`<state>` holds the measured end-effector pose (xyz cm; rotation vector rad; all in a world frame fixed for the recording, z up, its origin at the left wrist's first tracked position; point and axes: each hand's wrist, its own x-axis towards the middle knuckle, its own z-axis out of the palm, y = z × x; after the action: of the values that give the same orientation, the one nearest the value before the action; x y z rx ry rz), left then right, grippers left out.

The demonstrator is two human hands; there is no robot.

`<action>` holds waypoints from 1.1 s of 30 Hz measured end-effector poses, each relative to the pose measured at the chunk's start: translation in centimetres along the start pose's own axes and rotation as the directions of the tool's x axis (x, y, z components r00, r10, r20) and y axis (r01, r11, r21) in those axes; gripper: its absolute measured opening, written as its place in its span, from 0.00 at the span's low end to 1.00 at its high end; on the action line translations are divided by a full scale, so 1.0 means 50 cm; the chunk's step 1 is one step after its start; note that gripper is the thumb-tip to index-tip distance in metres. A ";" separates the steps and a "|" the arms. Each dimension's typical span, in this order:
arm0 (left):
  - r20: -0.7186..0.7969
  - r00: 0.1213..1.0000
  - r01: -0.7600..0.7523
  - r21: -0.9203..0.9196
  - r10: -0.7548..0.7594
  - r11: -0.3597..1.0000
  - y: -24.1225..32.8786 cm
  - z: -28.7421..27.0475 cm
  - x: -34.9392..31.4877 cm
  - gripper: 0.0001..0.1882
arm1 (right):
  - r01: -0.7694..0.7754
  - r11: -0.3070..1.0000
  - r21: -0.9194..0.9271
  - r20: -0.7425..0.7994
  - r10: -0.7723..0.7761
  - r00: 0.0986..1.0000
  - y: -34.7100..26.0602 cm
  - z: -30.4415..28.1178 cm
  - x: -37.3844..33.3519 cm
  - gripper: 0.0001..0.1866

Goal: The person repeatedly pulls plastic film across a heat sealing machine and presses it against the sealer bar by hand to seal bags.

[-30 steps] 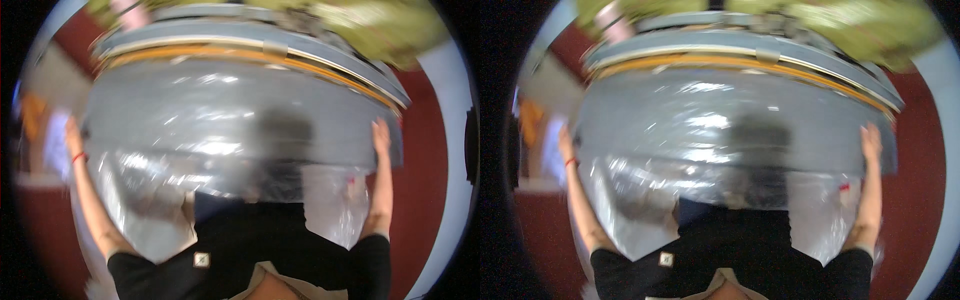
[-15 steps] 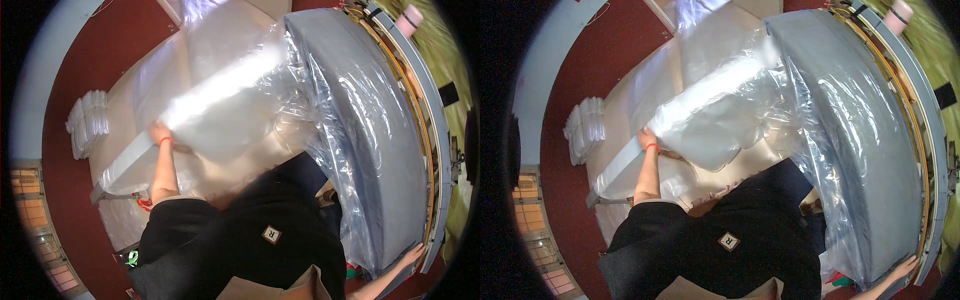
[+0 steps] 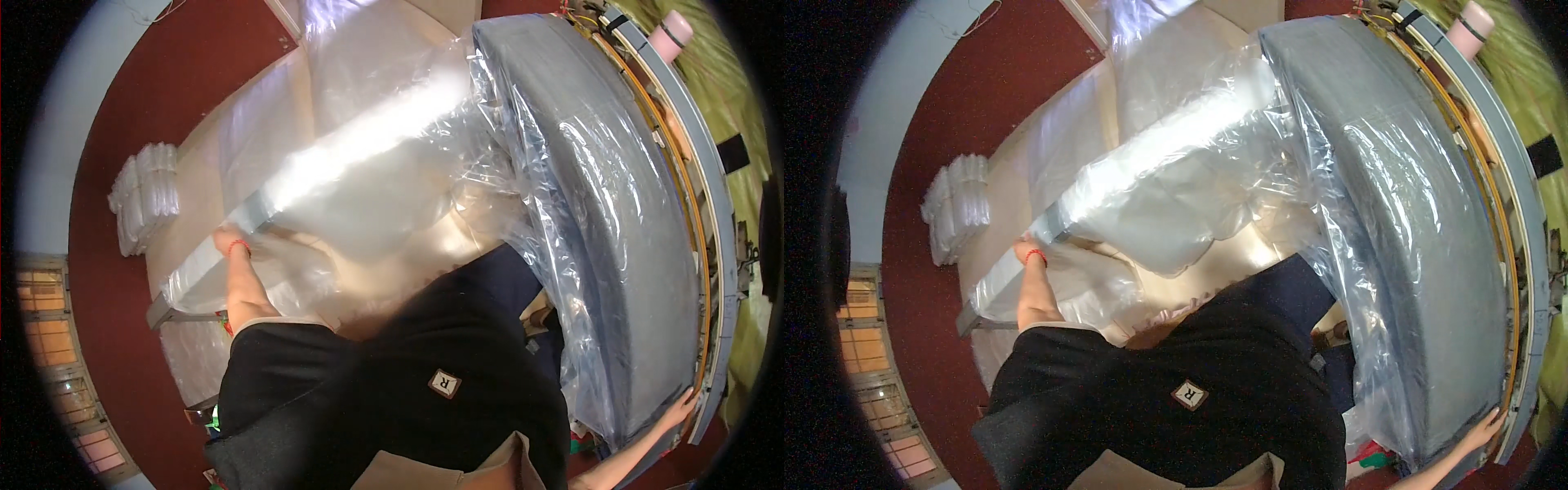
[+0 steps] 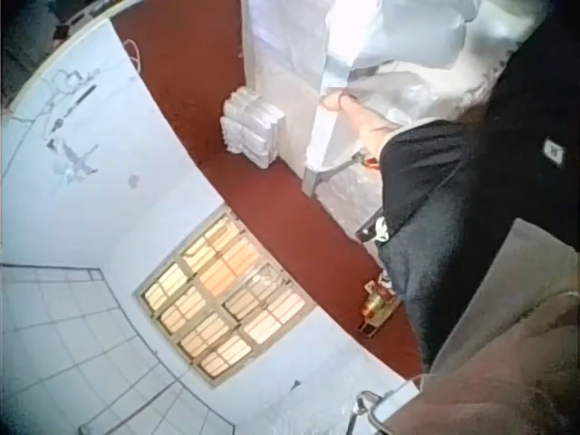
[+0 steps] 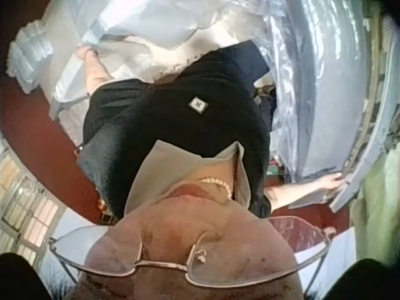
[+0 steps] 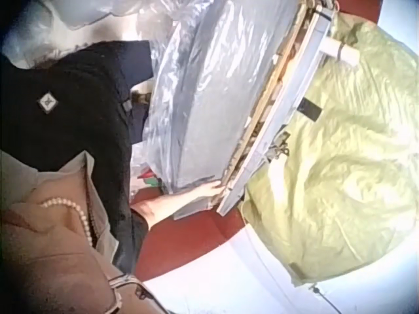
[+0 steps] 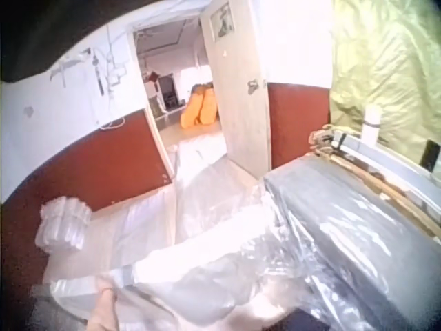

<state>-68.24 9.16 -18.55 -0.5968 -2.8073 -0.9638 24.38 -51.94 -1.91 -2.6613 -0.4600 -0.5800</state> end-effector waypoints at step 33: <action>-0.561 -0.667 0.276 -0.797 0.490 -0.537 0.742 -0.635 -1.018 0.04 | -0.550 -0.245 0.799 0.219 -0.732 0.645 -0.932 -0.024 -0.163 0.27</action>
<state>-7.38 -0.23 15.84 2.4512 -0.5132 0.6903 -1.08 -13.56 8.89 -0.7770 -0.8951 0.8825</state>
